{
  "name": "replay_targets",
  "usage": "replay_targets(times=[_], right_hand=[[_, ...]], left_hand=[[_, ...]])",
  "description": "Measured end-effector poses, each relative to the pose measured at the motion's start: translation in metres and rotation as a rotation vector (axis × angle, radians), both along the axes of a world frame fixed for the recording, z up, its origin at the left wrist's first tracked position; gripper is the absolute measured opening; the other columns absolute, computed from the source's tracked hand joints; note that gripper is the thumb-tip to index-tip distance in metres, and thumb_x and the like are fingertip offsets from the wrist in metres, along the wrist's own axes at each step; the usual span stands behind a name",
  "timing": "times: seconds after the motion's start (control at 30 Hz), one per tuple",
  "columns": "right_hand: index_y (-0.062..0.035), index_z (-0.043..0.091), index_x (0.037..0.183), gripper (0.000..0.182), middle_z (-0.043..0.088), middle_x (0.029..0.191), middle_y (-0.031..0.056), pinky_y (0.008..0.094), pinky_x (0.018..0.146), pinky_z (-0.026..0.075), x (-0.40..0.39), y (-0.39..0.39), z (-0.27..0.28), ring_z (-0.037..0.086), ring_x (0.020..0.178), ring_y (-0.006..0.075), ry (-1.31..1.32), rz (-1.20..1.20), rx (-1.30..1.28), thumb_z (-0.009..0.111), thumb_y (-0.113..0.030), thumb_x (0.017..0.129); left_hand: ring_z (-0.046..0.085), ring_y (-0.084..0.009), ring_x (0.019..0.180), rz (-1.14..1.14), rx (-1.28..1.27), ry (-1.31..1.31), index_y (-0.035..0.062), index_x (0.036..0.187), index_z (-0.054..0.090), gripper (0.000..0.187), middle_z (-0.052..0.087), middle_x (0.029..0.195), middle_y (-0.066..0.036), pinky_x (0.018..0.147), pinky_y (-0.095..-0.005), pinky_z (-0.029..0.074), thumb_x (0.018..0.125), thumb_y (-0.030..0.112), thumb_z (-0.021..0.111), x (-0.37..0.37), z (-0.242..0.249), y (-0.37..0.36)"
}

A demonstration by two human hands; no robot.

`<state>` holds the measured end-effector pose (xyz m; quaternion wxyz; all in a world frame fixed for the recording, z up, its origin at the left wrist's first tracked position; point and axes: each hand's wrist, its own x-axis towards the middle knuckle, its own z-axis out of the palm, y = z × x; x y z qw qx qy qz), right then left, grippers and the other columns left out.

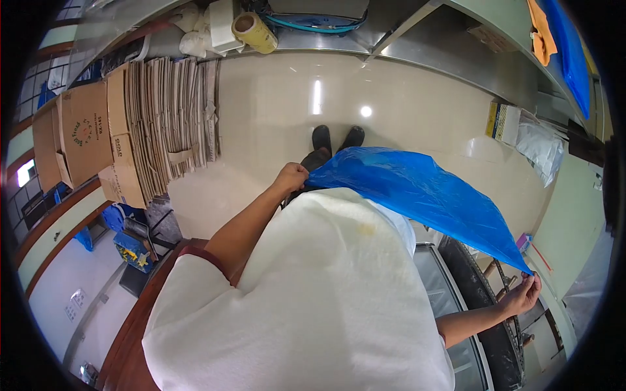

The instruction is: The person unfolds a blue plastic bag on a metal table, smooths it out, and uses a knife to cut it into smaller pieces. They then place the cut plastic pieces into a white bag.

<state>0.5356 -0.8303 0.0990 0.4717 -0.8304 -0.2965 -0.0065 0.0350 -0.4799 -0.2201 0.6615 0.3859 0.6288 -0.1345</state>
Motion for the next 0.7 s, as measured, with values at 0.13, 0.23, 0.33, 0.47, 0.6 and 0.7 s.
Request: replay_targets(times=[0.13, 0.23, 0.33, 0.47, 0.6, 0.7], right_hand=[[0.0039, 0.06, 0.106, 0.015, 0.062, 0.099, 0.0143, 0.0324, 0.081, 0.049, 0.005, 0.0, -0.005, 0.06, 0.087, 0.0197, 0.028, 0.016, 0.059, 0.057, -0.006, 0.096], [0.0042, 0.059, 0.107, 0.015, 0.061, 0.1, 0.0146, 0.0319, 0.08, 0.049, 0.005, 0.003, -0.004, 0.059, 0.087, 0.0195, 0.038, -0.01, 0.094, 0.057, -0.006, 0.096], [0.0045, 0.059, 0.107, 0.016, 0.062, 0.1, 0.014, 0.0314, 0.084, 0.05, 0.007, 0.009, -0.008, 0.06, 0.09, 0.0191, 0.032, -0.119, 0.07, 0.058, -0.007, 0.096], [0.0025, 0.064, 0.101, 0.015, 0.064, 0.095, 0.0078, 0.0284, 0.077, 0.052, 0.025, 0.03, -0.02, 0.062, 0.082, 0.0155, 0.043, -0.115, -0.108, 0.063, -0.01, 0.093], [0.0015, 0.064, 0.096, 0.009, 0.063, 0.088, 0.0064, 0.0279, 0.074, 0.052, 0.038, 0.06, -0.034, 0.062, 0.076, 0.0151, 0.18, -0.079, -0.067, 0.064, -0.005, 0.089], [0.0015, 0.064, 0.094, 0.008, 0.063, 0.083, 0.0059, 0.027, 0.071, 0.052, 0.035, 0.083, -0.035, 0.061, 0.072, 0.0141, 0.295, 0.05, 0.021, 0.064, -0.004, 0.089]], left_hand=[[0.057, -0.0138, 0.064, 0.058, -0.04, -0.041, 0.0013, 0.098, 0.064, 0.013, 0.061, 0.08, -0.006, 0.054, -0.0274, 0.048, 0.087, 0.005, 0.056, -0.001, 0.007, 0.006], [0.059, -0.0137, 0.072, 0.231, -0.18, -0.119, 0.0025, 0.104, 0.063, 0.017, 0.063, 0.086, -0.006, 0.061, -0.0262, 0.05, 0.087, 0.003, 0.058, 0.001, 0.022, 0.014], [0.058, -0.0125, 0.075, 0.333, -0.205, -0.273, 0.0057, 0.111, 0.062, 0.027, 0.062, 0.086, -0.004, 0.067, -0.0234, 0.051, 0.085, 0.002, 0.062, -0.004, 0.03, 0.024], [0.052, -0.0063, 0.07, 0.291, 0.033, -0.481, 0.0112, 0.116, 0.062, 0.036, 0.06, 0.082, 0.003, 0.063, -0.019, 0.042, 0.082, 0.003, 0.065, 0.002, 0.042, 0.065], [0.044, -0.0016, 0.067, 0.261, 0.338, -0.485, 0.0125, 0.111, 0.066, 0.029, 0.056, 0.08, 0.009, 0.057, -0.0195, 0.032, 0.083, 0.009, 0.069, 0.014, 0.062, 0.132], [0.045, -0.0012, 0.068, 0.304, 0.511, -0.595, 0.0104, 0.109, 0.065, 0.025, 0.056, 0.081, 0.009, 0.058, -0.0189, 0.031, 0.085, 0.016, 0.072, 0.012, 0.091, 0.173]])
